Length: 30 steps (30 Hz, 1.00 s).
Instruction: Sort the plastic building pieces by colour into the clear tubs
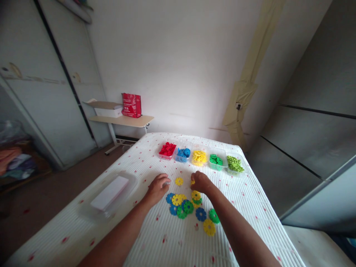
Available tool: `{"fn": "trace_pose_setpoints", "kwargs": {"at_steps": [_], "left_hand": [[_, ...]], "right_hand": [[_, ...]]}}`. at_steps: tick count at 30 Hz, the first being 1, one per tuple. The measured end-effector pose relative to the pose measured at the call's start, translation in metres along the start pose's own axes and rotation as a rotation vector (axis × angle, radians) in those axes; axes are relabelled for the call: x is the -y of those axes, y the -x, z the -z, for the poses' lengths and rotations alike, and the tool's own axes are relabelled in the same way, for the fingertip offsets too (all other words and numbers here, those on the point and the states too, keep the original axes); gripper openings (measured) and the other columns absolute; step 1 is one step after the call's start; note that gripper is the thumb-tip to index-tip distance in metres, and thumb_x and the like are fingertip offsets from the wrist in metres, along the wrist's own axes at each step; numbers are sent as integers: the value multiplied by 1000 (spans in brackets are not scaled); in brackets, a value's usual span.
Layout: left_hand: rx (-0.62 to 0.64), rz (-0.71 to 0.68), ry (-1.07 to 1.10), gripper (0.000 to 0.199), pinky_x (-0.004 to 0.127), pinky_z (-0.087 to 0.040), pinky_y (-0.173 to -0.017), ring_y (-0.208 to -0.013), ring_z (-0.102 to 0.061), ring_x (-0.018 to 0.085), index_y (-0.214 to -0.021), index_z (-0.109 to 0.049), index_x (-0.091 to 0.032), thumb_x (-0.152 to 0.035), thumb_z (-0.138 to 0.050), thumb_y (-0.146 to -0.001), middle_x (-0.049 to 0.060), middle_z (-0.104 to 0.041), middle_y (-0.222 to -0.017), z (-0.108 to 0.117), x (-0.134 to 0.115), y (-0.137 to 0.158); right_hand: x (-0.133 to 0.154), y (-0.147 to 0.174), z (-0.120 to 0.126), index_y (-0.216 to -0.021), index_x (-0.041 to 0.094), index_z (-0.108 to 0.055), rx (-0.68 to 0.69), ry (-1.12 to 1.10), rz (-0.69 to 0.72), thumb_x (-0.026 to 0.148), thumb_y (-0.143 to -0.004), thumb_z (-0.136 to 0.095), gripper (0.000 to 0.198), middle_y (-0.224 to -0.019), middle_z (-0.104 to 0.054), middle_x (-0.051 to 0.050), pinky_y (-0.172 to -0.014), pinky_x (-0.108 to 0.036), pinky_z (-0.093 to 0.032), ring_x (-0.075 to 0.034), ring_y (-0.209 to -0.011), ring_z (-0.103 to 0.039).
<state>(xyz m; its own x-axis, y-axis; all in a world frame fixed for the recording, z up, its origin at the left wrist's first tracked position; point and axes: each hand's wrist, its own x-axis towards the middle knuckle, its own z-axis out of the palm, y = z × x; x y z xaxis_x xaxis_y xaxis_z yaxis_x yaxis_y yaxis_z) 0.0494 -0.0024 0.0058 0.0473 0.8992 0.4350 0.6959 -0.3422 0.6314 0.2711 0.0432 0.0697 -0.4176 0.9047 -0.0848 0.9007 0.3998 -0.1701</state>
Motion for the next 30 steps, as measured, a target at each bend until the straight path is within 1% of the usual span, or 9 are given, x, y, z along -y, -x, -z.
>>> {"fn": "trace_pose_setpoints", "kwargs": {"at_steps": [3,6,8,10,13,17,22,26,30], "left_hand": [[3,4,-3,21,35,-43,-94,-101,-54,18,-81,-66,-19,-10,-52,-68,5,-60,-103,0,-1,0],[-2,8,6,19,35,-43,-93,-100,-55,18,-80,-65,-19,-10,-53,-68,6,-61,-101,0,-2,-1],[-28,21,20,20,34,-44,-92,-100,-55,18,-79,-65,-18,-8,-52,-68,6,-61,-101,1,-1,-2],[-74,46,32,21,33,-44,-91,-99,-56,17,-79,-64,-17,-5,-49,-69,7,-62,-99,3,0,-3],[-143,85,42,24,32,-44,-90,-95,-57,15,-76,-63,-17,-2,-46,-69,5,-63,-93,5,2,-4],[-139,85,50,23,32,-45,-89,-93,-58,15,-75,-63,-17,-2,-48,-68,5,-63,-91,7,1,-4],[-125,81,59,21,32,-45,-88,-92,-58,15,-75,-63,-17,-2,-49,-68,4,-63,-90,7,-1,-3],[-113,81,56,21,31,-45,-88,-91,-57,15,-74,-63,-16,-2,-50,-68,4,-63,-90,7,-1,-3],[-98,81,54,21,29,-45,-86,-89,-57,14,-73,-63,-16,-1,-50,-67,3,-63,-88,7,-2,-3]], "right_hand": [[5,-3,8,-93,16,-63,-29,-29,-2,18,-64,-63,30,-94,-60,-7,-72,-26,-42,-18,-82,-57],[16,-11,13,-96,18,-63,-112,-112,85,17,-65,-63,31,-95,-59,-6,-74,-25,-42,-16,-83,-57],[26,-18,11,-99,20,-63,-148,-155,155,16,-65,-63,34,-95,-59,-5,-75,-25,-43,-16,-84,-57],[34,-23,4,-104,21,-62,-128,-140,189,18,-65,-65,40,-98,-59,-5,-76,-25,-43,-17,-86,-57],[43,-28,-10,-107,22,-61,-50,-46,176,21,-63,-67,44,-102,-58,-6,-77,-27,-42,-19,-91,-57],[47,-28,-18,-107,21,-61,2,44,128,26,-67,-63,41,-104,-58,-7,-74,-28,-43,-20,-88,-58],[47,-27,-15,-105,17,-62,36,65,132,27,-65,-64,41,-102,-60,-10,-74,-29,-42,-21,-87,-58],[42,-27,-9,-100,20,-65,69,64,153,25,-59,-69,41,-100,-62,-7,-72,-25,-43,-20,-87,-58],[28,-31,12,-96,22,-67,52,62,117,23,-57,-70,39,-92,-64,-3,-66,-22,-43,-17,-80,-59]]}}
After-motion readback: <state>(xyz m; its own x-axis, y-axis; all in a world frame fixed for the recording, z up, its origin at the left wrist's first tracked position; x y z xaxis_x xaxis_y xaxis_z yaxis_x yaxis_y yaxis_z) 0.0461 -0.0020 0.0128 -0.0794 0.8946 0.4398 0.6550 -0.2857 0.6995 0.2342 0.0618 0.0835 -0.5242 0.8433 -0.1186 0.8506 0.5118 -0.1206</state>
